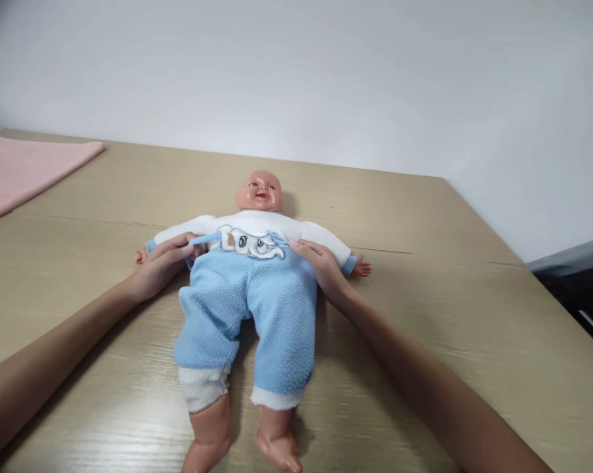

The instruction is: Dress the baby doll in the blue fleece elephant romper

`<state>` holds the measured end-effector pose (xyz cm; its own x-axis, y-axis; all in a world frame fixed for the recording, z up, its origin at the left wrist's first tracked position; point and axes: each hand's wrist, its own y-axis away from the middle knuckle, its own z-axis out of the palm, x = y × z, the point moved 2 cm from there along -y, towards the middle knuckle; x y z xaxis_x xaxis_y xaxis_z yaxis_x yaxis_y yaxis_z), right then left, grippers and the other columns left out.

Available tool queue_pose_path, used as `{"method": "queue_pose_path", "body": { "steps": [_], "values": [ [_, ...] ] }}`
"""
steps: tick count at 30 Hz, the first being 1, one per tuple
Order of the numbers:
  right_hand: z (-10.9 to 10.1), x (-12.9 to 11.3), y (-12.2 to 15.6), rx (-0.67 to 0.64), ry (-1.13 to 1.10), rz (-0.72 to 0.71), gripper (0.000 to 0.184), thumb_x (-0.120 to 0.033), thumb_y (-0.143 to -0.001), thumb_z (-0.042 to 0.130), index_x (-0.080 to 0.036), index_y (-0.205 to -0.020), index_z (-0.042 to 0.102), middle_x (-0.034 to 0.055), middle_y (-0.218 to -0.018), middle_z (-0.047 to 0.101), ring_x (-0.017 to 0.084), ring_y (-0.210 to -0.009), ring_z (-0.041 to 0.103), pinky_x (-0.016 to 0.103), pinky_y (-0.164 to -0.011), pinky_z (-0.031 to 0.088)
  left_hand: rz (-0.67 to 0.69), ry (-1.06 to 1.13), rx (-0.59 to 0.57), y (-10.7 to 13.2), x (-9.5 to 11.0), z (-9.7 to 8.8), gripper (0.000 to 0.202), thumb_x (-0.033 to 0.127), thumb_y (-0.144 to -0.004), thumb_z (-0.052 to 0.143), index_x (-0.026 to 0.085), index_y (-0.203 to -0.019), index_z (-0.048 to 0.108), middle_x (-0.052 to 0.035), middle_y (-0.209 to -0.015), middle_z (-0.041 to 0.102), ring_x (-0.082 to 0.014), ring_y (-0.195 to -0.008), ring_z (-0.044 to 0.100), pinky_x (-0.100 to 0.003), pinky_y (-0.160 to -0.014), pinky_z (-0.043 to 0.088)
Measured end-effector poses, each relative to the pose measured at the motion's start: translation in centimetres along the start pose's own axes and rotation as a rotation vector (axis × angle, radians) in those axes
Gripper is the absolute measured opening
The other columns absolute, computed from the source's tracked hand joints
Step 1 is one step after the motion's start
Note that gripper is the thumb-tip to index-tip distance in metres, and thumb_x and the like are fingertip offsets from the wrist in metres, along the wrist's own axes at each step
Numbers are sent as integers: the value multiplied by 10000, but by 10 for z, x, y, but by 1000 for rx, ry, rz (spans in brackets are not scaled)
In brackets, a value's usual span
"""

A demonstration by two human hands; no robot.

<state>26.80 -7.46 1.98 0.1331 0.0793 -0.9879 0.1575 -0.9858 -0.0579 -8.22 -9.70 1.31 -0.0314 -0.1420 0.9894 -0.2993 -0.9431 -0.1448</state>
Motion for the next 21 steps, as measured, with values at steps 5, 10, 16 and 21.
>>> {"method": "queue_pose_path", "body": {
  "steps": [5, 10, 16, 21],
  "values": [
    [8, -3, 7, 150, -174, 2, 497, -760, -925, 769, -273, -1014, 720, 24, -1041, 748, 232, -986, 673, 370, -965, 584, 74, 150, 140, -4, 1, 18, 438, 572, -1032, 829, 208, -877, 641, -2, -833, 563, -170, -781, 499, -286, -719, 422],
    [9, 2, 5, 235, -111, -50, 550, -818, -932, 752, -278, -970, 660, -9, -855, 593, 198, -773, 543, 348, -747, 531, 162, -9, 354, -13, 5, 39, 446, 651, -1034, 820, 243, -1061, 643, 71, -691, 505, -141, -636, 451, -261, -598, 353],
    [11, 11, 12, 284, 63, -202, 348, -616, -1073, 682, -273, -1057, 630, 13, -948, 679, 218, -900, 638, 385, -879, 545, 217, -221, 503, -19, 5, 52, 434, 674, -1080, 733, 260, -1117, 607, 55, -760, 563, -149, -631, 481, -281, -576, 381],
    [4, -10, 24, 416, 239, -424, 246, -395, -1065, 722, -284, -1253, 610, 70, -1199, 680, 250, -1058, 679, 423, -961, 575, 220, -225, 492, -13, 2, 53, 392, 644, -1122, 681, 264, -1160, 592, 35, -830, 565, -161, -696, 508, -299, -621, 406]
  ]
}}
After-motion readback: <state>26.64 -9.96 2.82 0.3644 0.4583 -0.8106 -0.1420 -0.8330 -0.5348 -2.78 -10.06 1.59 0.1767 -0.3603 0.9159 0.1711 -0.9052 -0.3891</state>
